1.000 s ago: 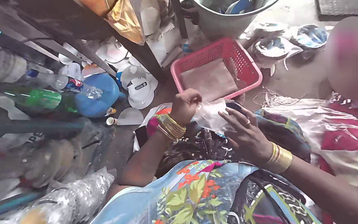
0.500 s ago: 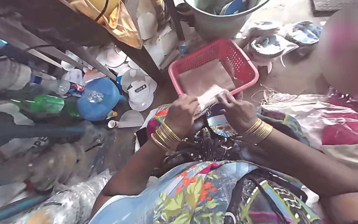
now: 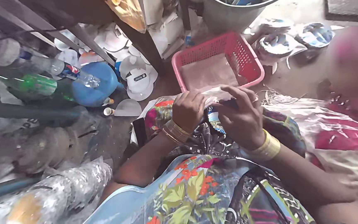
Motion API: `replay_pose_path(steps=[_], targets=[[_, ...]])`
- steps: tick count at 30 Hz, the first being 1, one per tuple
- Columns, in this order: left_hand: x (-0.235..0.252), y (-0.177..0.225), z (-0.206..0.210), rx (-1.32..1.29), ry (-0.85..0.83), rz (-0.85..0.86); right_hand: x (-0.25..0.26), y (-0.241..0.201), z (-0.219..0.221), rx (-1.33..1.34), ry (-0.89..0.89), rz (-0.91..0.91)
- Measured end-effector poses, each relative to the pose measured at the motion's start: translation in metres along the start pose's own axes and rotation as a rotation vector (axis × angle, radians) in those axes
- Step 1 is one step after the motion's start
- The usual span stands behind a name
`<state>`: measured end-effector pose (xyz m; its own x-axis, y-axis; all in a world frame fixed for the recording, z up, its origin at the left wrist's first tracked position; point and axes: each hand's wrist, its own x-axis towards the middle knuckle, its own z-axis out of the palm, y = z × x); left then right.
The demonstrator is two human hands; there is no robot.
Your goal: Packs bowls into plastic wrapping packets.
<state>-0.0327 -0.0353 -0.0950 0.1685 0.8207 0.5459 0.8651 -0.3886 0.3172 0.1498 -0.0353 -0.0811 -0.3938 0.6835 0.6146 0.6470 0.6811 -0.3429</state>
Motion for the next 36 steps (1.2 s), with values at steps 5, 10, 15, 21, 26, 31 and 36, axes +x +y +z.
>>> replay_pose_path(steps=[5,10,15,21,26,31,36], targets=[[-0.008,0.001,-0.006,-0.035,-0.041,0.028,-0.002,0.046,0.045,-0.174,-0.066,-0.024],[-0.023,-0.031,-0.022,0.160,-0.296,-0.269,-0.028,0.089,0.033,-0.289,-0.200,0.263],[-0.032,-0.032,-0.014,0.052,-0.251,-0.125,-0.039,0.066,0.016,-0.005,-0.064,0.153],[-0.010,-0.004,-0.014,-0.078,-0.218,0.089,0.007,0.028,0.026,-0.087,-0.069,-0.156],[0.002,-0.029,-0.024,0.087,-0.441,-0.214,0.012,0.092,0.052,-0.121,-0.342,0.131],[0.068,-0.043,-0.011,0.130,-0.411,-0.638,0.058,0.078,0.051,-0.092,-0.363,0.166],[0.071,-0.014,-0.027,0.109,0.371,-0.064,0.082,0.073,0.024,-0.191,0.439,-0.103]])
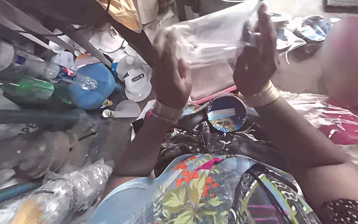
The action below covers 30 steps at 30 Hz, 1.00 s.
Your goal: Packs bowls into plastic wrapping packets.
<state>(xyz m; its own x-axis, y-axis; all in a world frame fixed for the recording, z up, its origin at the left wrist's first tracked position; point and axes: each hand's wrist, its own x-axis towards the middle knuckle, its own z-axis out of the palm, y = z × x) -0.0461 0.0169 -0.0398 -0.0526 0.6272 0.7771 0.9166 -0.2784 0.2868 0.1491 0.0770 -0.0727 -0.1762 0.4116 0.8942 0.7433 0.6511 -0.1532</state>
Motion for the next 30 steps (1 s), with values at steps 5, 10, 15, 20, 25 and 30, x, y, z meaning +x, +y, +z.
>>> replay_pose_path(steps=[5,10,15,20,25,30], targets=[[-0.098,-0.031,0.050,-0.022,-0.751,0.046,-0.103,0.038,0.002,0.016,-0.782,0.248],[-0.118,-0.025,0.064,-0.152,-1.018,-0.107,-0.134,0.052,-0.020,0.581,-0.880,0.725],[-0.095,-0.029,0.072,-0.135,-0.909,-0.106,-0.140,0.080,-0.039,0.404,-1.055,1.083],[-0.090,-0.026,0.070,-0.121,-0.910,-0.166,-0.145,0.070,-0.015,0.434,-1.341,1.139],[-0.087,-0.033,0.058,-0.097,-0.987,-0.237,-0.110,0.029,-0.031,0.323,-1.434,0.753],[-0.082,-0.033,0.061,-0.177,-1.056,-0.253,-0.106,0.012,-0.043,0.265,-1.638,0.733]])
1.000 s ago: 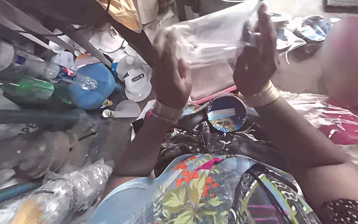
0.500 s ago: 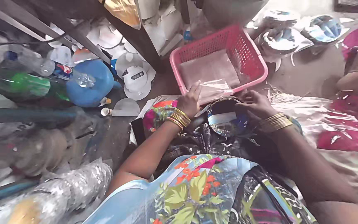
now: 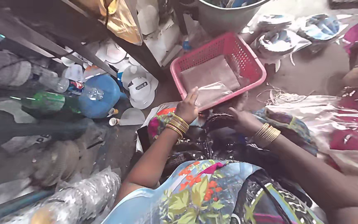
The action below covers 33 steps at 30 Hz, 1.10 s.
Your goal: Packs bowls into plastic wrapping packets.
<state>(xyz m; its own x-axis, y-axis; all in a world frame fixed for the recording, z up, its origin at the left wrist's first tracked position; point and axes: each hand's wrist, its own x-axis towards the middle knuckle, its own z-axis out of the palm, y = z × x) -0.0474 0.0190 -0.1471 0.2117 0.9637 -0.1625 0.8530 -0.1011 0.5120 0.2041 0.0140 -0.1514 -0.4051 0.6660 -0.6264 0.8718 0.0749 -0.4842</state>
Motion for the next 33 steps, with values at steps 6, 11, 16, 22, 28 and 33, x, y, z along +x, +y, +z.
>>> replay_pose_path(steps=[6,11,16,22,28,33], targets=[[-0.001,0.014,-0.007,-0.054,-0.014,0.108,-0.039,0.049,-0.032,0.994,0.288,-0.230],[-0.001,0.025,-0.004,-0.113,-0.062,0.126,-0.076,0.028,-0.031,1.256,0.208,-0.318],[-0.008,0.021,0.002,-0.103,-0.061,0.175,-0.061,0.031,0.011,1.131,-0.118,-0.502],[-0.032,0.016,-0.001,-0.408,-0.113,0.043,-0.065,0.028,0.029,1.241,0.189,-0.283],[-0.065,0.041,0.022,-1.128,-0.214,-0.189,-0.047,0.028,0.043,1.336,0.385,-0.165],[-0.066,0.049,0.041,-1.244,-0.075,-0.379,-0.045,0.012,0.037,1.455,0.526,-0.137]])
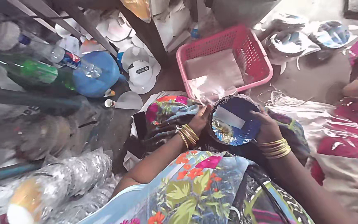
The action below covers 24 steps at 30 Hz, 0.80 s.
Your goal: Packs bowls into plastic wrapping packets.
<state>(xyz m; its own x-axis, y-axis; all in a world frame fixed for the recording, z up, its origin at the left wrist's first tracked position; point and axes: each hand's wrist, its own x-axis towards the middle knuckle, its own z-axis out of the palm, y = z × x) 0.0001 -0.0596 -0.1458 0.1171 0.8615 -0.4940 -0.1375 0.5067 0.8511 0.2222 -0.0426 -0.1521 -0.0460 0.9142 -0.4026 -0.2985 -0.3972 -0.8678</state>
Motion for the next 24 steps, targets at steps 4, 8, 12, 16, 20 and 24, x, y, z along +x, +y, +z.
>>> replay_pose_path(steps=[4,8,12,16,20,24], targets=[[0.011,-0.004,0.001,0.009,0.030,-0.009,-0.005,-0.014,0.002,0.105,0.058,-0.037],[0.011,-0.003,0.006,-0.037,-0.005,-0.012,-0.006,-0.021,0.002,0.144,0.090,-0.001],[0.024,-0.019,0.001,-0.057,-0.049,0.135,-0.003,-0.018,-0.008,0.117,0.095,-0.039],[0.029,-0.018,-0.013,0.065,0.060,0.210,-0.006,-0.042,-0.017,0.172,0.185,-0.119],[0.038,-0.018,-0.023,0.109,0.039,0.273,-0.004,-0.044,-0.034,0.156,0.250,-0.103],[0.040,-0.003,-0.036,0.138,0.221,0.317,0.002,-0.047,-0.049,0.038,0.525,-0.221]])
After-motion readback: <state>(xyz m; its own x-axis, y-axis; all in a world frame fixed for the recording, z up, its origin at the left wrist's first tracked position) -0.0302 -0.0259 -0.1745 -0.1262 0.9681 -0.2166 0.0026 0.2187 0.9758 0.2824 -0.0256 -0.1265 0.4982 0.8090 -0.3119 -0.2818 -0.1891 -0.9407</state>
